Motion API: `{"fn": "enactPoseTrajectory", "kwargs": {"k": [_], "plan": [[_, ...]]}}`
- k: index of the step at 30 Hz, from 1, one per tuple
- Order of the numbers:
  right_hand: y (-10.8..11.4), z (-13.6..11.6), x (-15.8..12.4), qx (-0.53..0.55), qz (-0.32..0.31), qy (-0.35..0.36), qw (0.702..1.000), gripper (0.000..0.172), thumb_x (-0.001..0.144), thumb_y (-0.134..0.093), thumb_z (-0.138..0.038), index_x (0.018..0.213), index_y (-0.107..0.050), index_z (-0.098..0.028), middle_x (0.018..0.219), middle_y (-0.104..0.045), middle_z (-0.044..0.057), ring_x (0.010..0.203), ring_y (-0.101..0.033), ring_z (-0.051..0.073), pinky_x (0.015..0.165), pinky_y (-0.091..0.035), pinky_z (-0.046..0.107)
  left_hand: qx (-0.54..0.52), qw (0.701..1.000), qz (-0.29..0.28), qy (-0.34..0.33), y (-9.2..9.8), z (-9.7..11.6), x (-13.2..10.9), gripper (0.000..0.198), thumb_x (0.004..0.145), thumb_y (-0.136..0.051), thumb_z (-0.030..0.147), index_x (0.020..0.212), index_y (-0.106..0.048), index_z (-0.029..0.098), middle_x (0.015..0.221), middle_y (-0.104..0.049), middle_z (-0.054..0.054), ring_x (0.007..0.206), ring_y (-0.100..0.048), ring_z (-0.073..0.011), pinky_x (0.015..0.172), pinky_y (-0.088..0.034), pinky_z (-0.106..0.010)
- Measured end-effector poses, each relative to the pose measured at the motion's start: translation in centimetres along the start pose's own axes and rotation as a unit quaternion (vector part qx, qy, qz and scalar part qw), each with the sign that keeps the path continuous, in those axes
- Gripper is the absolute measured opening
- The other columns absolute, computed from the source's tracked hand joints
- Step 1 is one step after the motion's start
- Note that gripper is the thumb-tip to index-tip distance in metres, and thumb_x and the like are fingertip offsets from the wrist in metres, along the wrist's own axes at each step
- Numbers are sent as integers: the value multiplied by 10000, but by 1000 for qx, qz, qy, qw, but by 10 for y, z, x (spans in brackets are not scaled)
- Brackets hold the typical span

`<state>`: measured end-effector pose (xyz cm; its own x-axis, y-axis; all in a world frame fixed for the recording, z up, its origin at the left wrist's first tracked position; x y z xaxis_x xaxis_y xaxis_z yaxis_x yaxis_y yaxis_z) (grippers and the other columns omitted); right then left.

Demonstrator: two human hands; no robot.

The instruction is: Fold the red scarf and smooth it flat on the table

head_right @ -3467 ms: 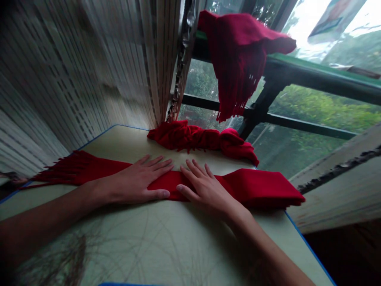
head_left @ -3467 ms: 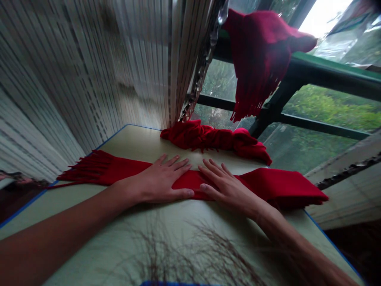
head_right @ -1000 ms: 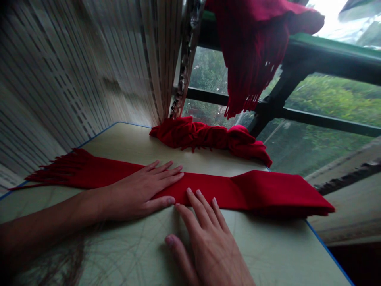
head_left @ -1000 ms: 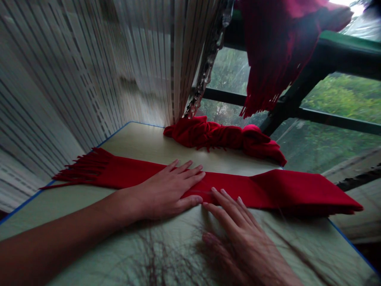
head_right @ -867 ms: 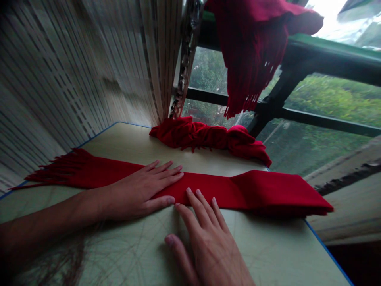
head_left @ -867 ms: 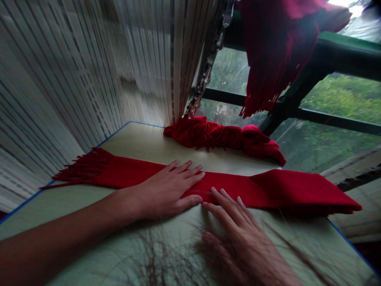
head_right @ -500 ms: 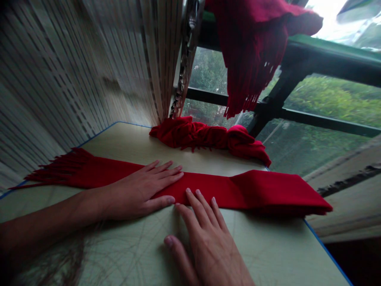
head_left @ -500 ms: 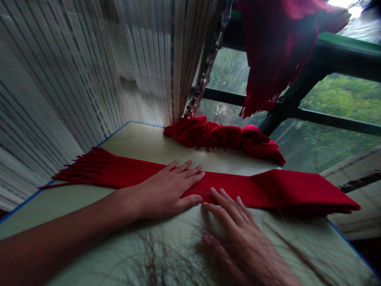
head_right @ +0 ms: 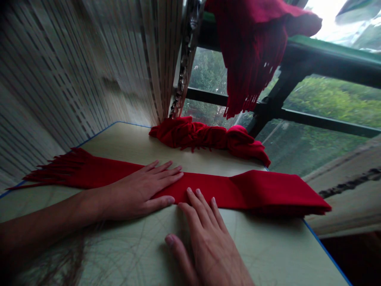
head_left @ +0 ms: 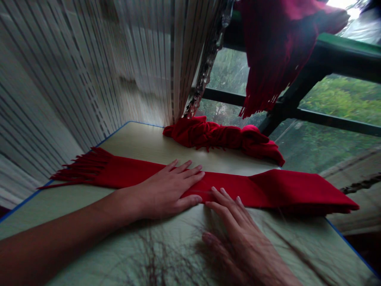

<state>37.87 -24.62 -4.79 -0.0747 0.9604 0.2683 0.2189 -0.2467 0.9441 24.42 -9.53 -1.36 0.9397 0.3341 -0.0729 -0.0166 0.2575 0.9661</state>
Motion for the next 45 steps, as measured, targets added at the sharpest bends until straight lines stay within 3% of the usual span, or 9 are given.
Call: {"fn": "enactPoseTrajectory", "kwargs": {"k": [4,9,13,17,20,30,39,45], "plan": [[3,-2,0,9,-3,-3,1000,499,1000,-477,-510,1420,-576,-260,1637,-407,87,1500,-376,340,1159,-417,630,-2,1000,-4,4,1,2,1,677,1063,-381,578,1635,-257,237,1700,-161,-25,1584,-99,-304,1275,-93,-522],[35,0,7,28,-20,-6,999,440,999,-481,-524,1326,-652,-284,1622,-440,87,1495,-386,339,1121,-476,605,-4,1000,8,3,1,1,-1,696,1051,-424,564,1632,-254,221,1701,-173,-53,1584,-98,-311,1270,-98,-552],[54,19,39,38,-61,-13,997,544,1046,-413,-491,1532,-468,-252,1663,-364,99,1547,-284,278,1216,-342,577,-5,999,40,-3,3,2,-3,806,1001,-462,673,1628,-254,210,1693,-211,-96,1582,-112,-317,1270,-56,-563],[49,36,80,33,-99,16,994,621,1072,-357,-486,1582,-367,-133,1682,-295,143,1576,-175,248,1269,-190,521,-6,998,66,19,4,-3,-1,726,1052,-359,631,1625,-259,195,1691,-232,-82,1584,-115,-295,1271,-53,-570],[38,37,95,61,-114,57,990,676,1072,-345,-520,1596,-313,-94,1690,-258,151,1577,-165,233,1273,-185,475,10,997,64,39,3,-8,1,723,1058,-377,595,1629,-246,171,1697,-201,-87,1584,-108,-302,1271,-60,-570],[7,48,79,26,-121,96,988,720,1049,-418,-552,1641,-152,-238,1706,-195,87,1581,-117,274,1277,-127,594,-24,999,21,41,-1,-10,3,881,990,-242,788,1640,-231,194,1705,-147,-77,1584,-67,-343,1261,-47,-605],[12,54,79,-11,-147,52,988,775,1034,-287,-663,1638,-202,-185,1709,-163,99,1587,-78,273,1280,-109,580,-3,999,-2,50,-1,-11,3,817,1013,-271,732,1649,-193,225,1711,-103,-49,1589,-30,-313,1268,-31,-587],[15,55,77,-6,-122,60,991,746,1040,-305,-639,1648,-161,-229,1717,-160,77,1586,-65,277,1281,-105,581,9,999,-7,50,-2,-11,4,848,1006,-234,747,1655,-157,206,1712,-69,-46,1590,-7,-298,1270,-14,-576]]}}
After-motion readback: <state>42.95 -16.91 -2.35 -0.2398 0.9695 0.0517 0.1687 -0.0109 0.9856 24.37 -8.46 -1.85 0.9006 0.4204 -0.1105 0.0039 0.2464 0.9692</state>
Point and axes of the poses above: each hand's wrist, its own x-axis towards the middle knuckle, its own y-axis out of the back of the hand, z = x × y, the point moved 4 cm from there along x, towards the middle knuckle
